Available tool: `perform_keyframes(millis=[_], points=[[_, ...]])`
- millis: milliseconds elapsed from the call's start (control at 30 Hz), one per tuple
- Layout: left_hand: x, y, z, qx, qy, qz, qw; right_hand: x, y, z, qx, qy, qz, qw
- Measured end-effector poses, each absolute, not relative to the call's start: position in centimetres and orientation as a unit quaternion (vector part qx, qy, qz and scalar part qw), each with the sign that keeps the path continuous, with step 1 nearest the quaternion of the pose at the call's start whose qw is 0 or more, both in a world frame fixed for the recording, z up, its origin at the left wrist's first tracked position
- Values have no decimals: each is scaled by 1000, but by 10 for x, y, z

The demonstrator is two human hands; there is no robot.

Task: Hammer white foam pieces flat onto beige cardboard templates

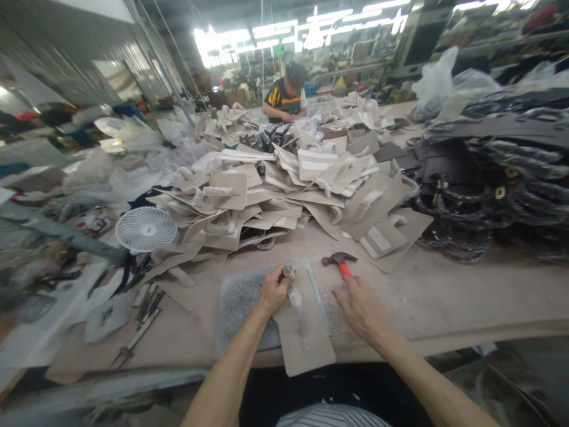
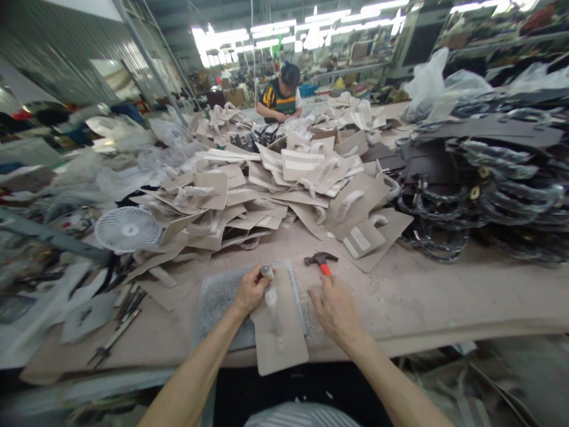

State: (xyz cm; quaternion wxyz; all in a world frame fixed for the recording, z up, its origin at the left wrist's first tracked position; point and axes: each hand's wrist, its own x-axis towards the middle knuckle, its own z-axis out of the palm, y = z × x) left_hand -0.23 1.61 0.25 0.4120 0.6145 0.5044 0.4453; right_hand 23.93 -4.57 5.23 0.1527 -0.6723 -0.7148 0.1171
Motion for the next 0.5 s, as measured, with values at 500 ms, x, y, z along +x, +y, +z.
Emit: perform_keyframes(millis=[500], points=[[-30,11,7,348,587,634,365,155,-46,66,-646,-716,240,107]])
